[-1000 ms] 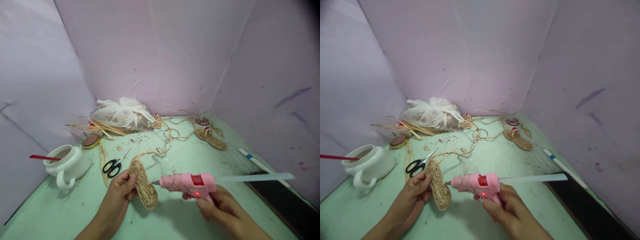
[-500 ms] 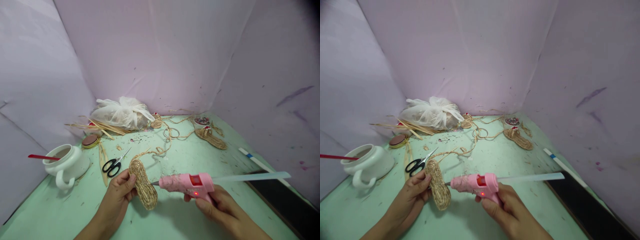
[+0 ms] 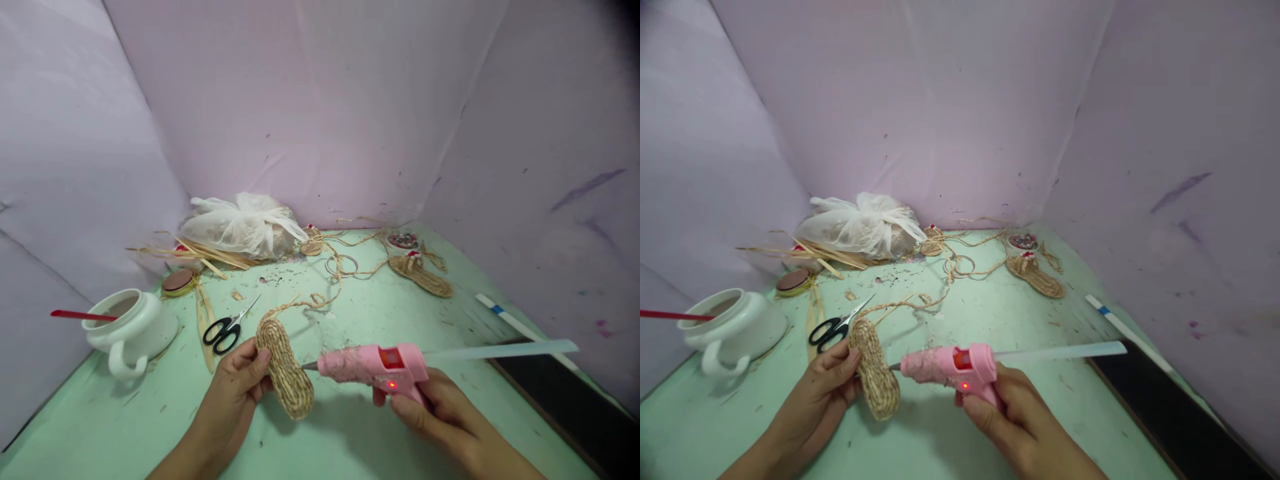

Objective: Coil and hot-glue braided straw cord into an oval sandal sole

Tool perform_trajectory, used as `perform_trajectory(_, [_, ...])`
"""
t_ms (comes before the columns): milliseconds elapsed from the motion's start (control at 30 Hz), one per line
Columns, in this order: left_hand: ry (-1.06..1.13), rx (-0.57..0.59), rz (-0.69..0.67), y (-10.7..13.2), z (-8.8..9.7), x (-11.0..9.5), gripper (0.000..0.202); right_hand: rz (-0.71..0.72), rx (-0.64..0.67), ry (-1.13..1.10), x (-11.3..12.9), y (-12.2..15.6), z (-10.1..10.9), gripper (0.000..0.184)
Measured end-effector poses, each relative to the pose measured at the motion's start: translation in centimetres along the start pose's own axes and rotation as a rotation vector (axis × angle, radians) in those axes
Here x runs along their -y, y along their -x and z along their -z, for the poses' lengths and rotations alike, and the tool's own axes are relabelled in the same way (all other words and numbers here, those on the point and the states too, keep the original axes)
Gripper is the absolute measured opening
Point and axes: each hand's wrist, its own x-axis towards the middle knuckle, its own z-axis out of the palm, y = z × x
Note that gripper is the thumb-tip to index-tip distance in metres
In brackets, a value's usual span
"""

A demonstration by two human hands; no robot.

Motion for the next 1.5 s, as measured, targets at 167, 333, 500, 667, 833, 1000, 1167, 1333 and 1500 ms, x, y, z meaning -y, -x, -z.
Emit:
perform_trajectory(167, [0.009, 0.007, 0.005, 0.0, 0.1, 0.1, 0.023, 0.023, -0.005, 0.003, 0.7, -0.1, 0.1, 0.045])
perform_trajectory(333, [0.014, 0.015, 0.006, -0.1, 0.0, 0.0, 0.025, 0.001, -0.007, -0.001, 1.0, 0.0, 0.2, 0.040])
perform_trajectory(500, [0.015, 0.010, 0.009, 0.0, -0.2, -0.1, 0.025, -0.018, -0.034, -0.005, 0.7, 0.1, 0.1, 0.042])
perform_trajectory(667, [0.012, -0.015, 0.004, 0.0, -0.1, -0.1, 0.023, 0.001, -0.024, 0.011, 1.0, 0.0, 0.3, 0.042])
perform_trajectory(833, [0.015, -0.004, -0.003, -0.2, 0.2, -0.1, 0.021, 0.010, -0.037, 0.024, 1.2, 0.0, 0.5, 0.043])
perform_trajectory(1000, [0.013, -0.020, -0.005, -0.1, 0.2, -0.2, 0.024, 0.024, -0.046, 0.029, 1.0, 0.1, 0.5, 0.044])
perform_trajectory(1167, [0.037, -0.012, -0.010, -0.2, 0.3, -0.3, 0.022, 0.034, -0.035, 0.017, 0.7, 0.1, 0.5, 0.042])
perform_trajectory(1333, [0.046, -0.019, -0.013, -0.3, 0.4, -0.3, 0.022, 0.008, -0.052, 0.022, 0.3, 0.2, 0.5, 0.041])
perform_trajectory(1500, [0.063, -0.032, -0.009, -0.2, 0.2, -0.3, 0.022, 0.003, -0.046, 0.009, 0.1, 0.2, 0.4, 0.042])
